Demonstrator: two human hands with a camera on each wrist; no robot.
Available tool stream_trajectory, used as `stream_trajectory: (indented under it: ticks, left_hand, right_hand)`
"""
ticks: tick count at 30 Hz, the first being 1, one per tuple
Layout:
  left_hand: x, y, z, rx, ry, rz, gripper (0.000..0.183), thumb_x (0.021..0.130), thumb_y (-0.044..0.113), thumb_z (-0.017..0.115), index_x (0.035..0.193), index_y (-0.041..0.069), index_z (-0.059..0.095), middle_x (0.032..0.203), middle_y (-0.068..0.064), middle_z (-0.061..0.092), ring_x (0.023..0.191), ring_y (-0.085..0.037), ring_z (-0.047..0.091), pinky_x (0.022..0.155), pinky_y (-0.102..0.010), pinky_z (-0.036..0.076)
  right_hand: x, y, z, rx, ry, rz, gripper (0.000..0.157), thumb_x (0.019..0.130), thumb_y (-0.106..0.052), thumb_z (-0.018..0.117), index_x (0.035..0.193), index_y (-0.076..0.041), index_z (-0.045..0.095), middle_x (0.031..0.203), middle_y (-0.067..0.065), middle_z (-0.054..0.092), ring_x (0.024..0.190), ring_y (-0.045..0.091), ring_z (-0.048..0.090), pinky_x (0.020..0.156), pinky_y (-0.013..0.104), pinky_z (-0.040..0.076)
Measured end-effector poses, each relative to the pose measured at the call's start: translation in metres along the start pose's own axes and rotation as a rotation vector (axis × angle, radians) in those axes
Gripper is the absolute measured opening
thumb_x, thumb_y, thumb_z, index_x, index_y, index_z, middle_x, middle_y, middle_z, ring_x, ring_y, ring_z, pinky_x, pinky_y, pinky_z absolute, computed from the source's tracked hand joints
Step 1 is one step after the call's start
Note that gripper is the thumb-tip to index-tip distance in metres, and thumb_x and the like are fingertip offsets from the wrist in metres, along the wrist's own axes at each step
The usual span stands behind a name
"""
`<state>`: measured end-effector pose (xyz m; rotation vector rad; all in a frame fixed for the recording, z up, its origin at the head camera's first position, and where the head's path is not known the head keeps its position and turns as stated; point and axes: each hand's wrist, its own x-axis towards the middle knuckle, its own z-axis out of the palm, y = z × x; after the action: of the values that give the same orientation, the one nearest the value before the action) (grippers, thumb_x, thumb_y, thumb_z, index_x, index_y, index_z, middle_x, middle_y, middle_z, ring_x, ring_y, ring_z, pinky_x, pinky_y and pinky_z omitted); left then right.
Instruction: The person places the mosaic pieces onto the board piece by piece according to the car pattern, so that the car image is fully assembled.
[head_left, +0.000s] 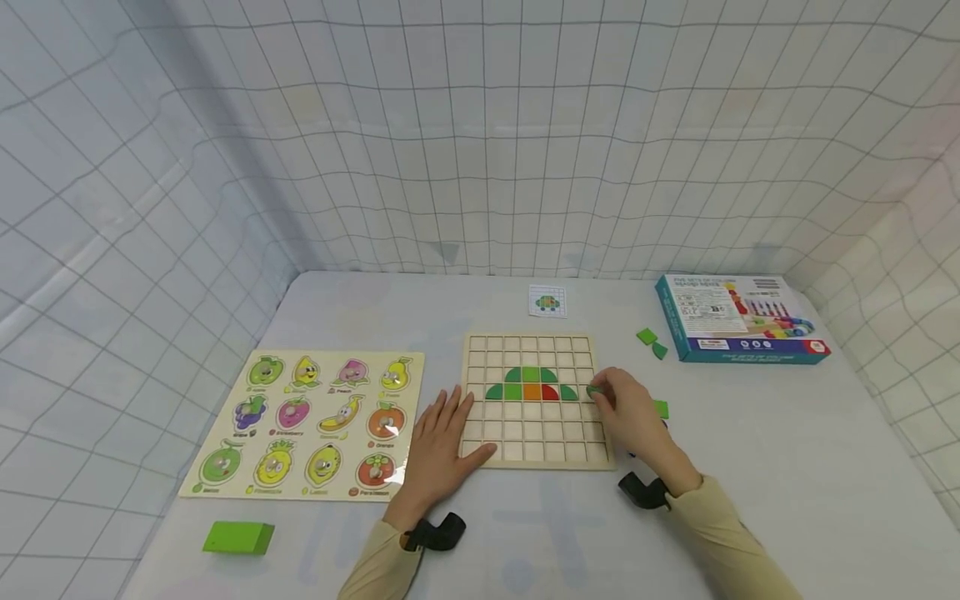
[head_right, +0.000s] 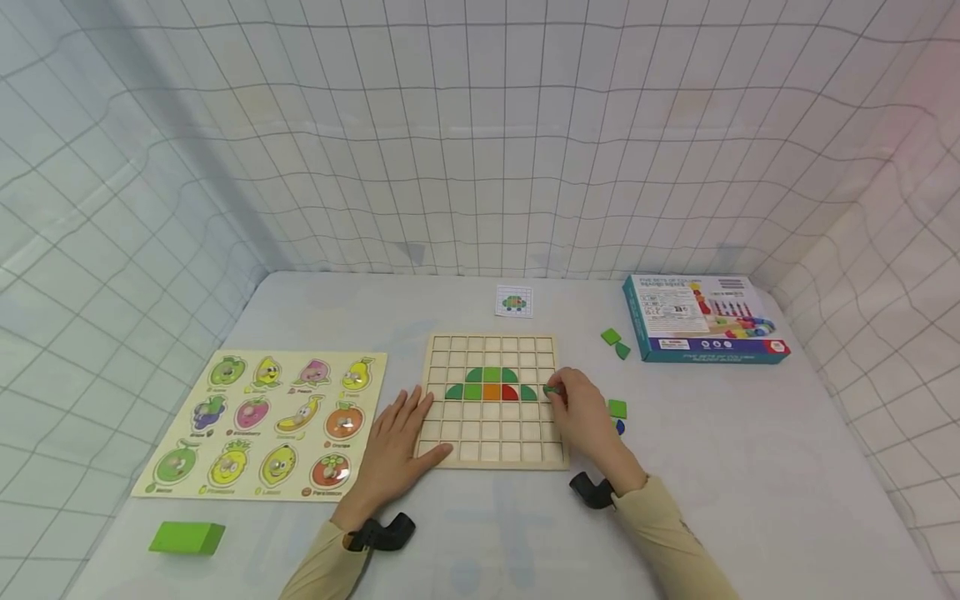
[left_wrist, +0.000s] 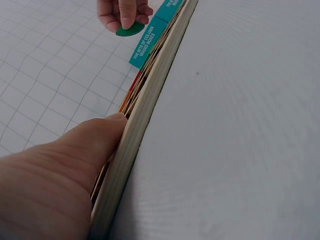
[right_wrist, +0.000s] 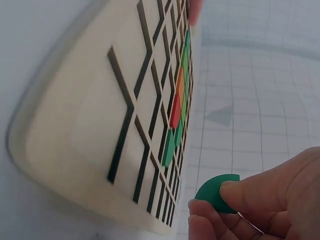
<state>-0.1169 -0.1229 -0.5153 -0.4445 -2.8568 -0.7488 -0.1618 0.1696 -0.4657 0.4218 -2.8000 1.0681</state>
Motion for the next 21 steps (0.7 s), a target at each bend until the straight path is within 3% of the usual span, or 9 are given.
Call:
stream_trajectory:
  ticks: [15, 21]
  left_hand:
    - [0.0, 0.0, -0.001, 0.003, 0.014, 0.011, 0.08, 0.085, 0.051, 0.062, 0.145, 0.005, 0.038, 0.151, -0.015, 0.03, 0.14, -0.033, 0.018, 0.111, -0.049, 0.014]
    - [-0.001, -0.001, 0.0, -0.002, 0.014, 0.015, 0.08, 0.085, 0.051, 0.062, 0.145, 0.005, 0.038, 0.151, -0.015, 0.03, 0.14, -0.033, 0.018, 0.11, -0.049, 0.013]
  right_hand:
    - [0.016, -0.041, 0.037, 0.118, -0.093, -0.147, 0.015, 0.081, 0.004, 0.071, 0.089, -0.007, 0.064, 0.084, -0.001, 0.057, 0.071, 0.011, 0.052, 0.063, 0.026, 0.048]
    - [0.022, -0.054, 0.051, 0.158, -0.165, -0.143, 0.01, 0.083, 0.0, 0.07, 0.089, -0.008, 0.069, 0.083, -0.003, 0.059, 0.073, 0.01, 0.054, 0.064, 0.025, 0.048]
